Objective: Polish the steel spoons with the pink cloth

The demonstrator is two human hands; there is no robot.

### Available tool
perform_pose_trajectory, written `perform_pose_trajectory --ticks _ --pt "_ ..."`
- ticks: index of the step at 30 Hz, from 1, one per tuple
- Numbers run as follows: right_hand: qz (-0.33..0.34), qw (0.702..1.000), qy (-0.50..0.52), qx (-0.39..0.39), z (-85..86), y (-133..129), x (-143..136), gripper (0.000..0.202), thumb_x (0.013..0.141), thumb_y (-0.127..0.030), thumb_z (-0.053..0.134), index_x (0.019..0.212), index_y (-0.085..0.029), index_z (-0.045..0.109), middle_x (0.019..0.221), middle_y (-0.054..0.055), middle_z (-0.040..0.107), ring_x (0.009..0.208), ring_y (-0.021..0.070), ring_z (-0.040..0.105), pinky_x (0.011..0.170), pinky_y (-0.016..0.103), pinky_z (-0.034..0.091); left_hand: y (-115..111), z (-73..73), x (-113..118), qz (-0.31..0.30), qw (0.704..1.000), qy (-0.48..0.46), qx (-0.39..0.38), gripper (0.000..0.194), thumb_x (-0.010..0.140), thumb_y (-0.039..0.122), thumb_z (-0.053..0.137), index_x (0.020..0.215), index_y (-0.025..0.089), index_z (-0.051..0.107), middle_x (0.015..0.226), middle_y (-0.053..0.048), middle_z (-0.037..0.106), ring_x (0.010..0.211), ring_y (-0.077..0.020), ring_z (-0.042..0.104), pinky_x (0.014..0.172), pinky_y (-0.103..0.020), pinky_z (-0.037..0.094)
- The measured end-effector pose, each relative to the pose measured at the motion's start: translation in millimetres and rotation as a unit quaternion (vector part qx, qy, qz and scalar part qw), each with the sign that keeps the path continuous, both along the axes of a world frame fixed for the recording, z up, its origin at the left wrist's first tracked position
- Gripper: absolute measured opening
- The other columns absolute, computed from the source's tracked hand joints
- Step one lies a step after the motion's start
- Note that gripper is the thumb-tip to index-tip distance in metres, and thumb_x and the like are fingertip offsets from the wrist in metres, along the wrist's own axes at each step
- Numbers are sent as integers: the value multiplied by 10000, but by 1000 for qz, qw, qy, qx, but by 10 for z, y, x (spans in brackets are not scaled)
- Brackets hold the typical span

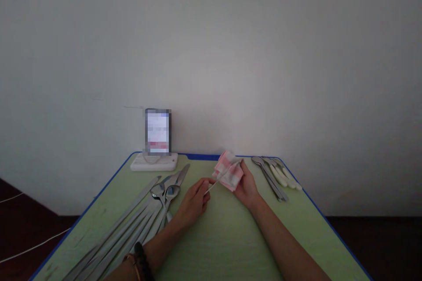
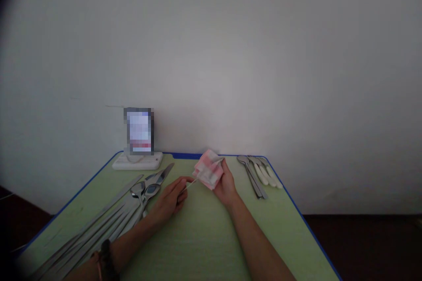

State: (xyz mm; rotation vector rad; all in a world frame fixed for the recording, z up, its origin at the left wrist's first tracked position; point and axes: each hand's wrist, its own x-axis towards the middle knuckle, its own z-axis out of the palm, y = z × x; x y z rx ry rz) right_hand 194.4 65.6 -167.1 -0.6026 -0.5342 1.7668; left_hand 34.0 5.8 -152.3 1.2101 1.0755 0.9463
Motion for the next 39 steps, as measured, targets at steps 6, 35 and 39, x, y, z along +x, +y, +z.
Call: perform_pose_trajectory --ticks 6,35,39 --pt "-10 999 20 -24 7 30 13 301 853 -398 456 916 -163 634 826 45 718 783 197 667 764 373 515 68 -117 -8 32 999 -22 7 420 778 516 433 962 145 505 519 114 259 408 -60 233 390 -183 200" --pt "-127 991 -46 14 -40 93 118 158 750 -303 649 824 -166 618 552 -52 632 418 71 536 401 163 443 -9 -84 -44 -36 968 215 125 392 852 391 377 1025 156 639 614 -4 550 634 -174 522 593 -244 378" --pt "-157 986 -53 25 -48 83 104 136 733 -286 666 745 -171 594 542 -56 614 415 65 520 411 163 430 16 -137 -63 -34 976 191 97 435 855 430 357 1045 135 615 550 41 416 519 -131 405 498 -218 288"
